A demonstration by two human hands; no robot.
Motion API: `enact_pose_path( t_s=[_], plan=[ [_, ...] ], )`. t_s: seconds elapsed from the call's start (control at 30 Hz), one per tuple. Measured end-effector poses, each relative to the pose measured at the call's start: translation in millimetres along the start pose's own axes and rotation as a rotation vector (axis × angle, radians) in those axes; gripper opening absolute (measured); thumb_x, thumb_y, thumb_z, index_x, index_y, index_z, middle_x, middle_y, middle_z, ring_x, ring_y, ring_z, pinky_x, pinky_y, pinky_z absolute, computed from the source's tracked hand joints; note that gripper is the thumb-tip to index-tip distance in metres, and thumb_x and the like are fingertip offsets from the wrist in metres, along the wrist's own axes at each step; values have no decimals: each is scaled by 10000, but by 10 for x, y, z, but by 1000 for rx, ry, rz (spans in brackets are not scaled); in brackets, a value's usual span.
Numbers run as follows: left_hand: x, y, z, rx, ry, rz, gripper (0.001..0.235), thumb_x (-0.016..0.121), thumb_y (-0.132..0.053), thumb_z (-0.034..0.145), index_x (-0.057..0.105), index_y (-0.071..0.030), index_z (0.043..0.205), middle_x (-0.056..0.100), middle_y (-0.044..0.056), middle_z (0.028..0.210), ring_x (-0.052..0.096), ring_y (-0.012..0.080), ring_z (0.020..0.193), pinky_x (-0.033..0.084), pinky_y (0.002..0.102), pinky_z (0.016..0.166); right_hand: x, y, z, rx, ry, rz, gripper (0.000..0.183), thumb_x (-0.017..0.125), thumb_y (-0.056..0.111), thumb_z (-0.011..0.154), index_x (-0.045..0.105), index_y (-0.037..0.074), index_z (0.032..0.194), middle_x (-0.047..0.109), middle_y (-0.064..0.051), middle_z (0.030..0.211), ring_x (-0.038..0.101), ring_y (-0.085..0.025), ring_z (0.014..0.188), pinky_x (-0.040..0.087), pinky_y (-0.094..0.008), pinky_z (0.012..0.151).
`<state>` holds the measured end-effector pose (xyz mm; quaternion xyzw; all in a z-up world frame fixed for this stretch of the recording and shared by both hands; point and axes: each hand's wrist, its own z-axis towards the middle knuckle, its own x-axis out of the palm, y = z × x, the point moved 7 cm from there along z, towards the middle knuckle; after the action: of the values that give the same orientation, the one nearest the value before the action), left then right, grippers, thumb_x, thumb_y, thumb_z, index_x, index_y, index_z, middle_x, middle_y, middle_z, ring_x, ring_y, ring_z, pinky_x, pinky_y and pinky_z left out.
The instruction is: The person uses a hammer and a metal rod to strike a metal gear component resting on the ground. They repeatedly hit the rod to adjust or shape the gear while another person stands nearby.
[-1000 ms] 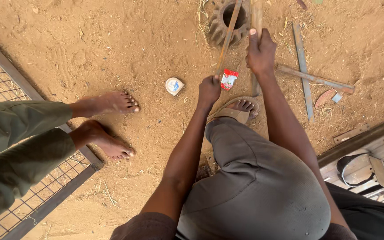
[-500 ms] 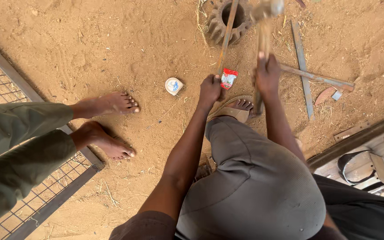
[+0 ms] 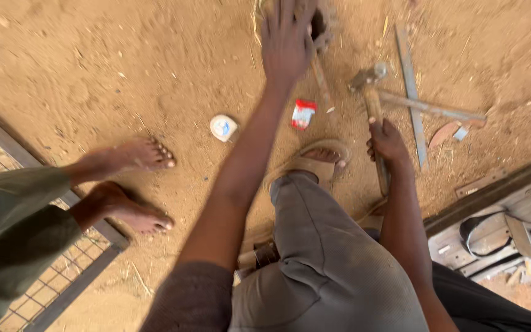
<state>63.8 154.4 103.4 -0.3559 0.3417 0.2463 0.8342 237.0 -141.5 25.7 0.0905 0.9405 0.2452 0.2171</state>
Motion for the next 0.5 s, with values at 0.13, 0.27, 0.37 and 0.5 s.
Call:
enact_pose_path(
  t_s=[0.13, 0.27, 0.37, 0.5],
  plan=[
    [403, 524, 84, -252, 579, 35, 380, 563, -513, 1059, 585, -316, 1383, 615, 63, 1399, 530, 318, 1354, 306, 589, 1207, -94, 20, -12, 61, 42, 43, 418, 531, 519, 1041, 549, 103, 1082, 533, -46, 727, 510, -151, 575, 454, -329, 510],
    [156, 576, -70, -70, 220, 190, 570, 600, -593, 1012, 616, -154, 1376, 556, 201, 1380, 463, 409, 1329, 180, 689, 1174, -138, 31, -96, 90, 70, 66, 450, 509, 513, 1056, 517, 64, 1085, 524, -49, 722, 501, -157, 571, 448, -331, 505],
    [-49, 600, -132, -32, 99, 333, 587, 533, -639, 1015, 627, -104, 1237, 593, 213, 1345, 553, 402, 1308, 153, 685, 1163, -92, 134, -129, 83, 42, 61, 408, 493, 503, 1060, 516, 102, 1130, 530, -33, 727, 492, -139, 579, 458, -325, 514],
    [186, 832, -483, -469, 955, 146, 401, 441, -459, 1122, 674, -168, 1270, 759, 101, 1099, 731, 315, 1027, 321, 591, 1275, 47, 131, -202, 54, -30, 35, 385, 494, 493, 1045, 535, 135, 1180, 537, -24, 711, 500, -129, 563, 474, -315, 506]
  ],
)
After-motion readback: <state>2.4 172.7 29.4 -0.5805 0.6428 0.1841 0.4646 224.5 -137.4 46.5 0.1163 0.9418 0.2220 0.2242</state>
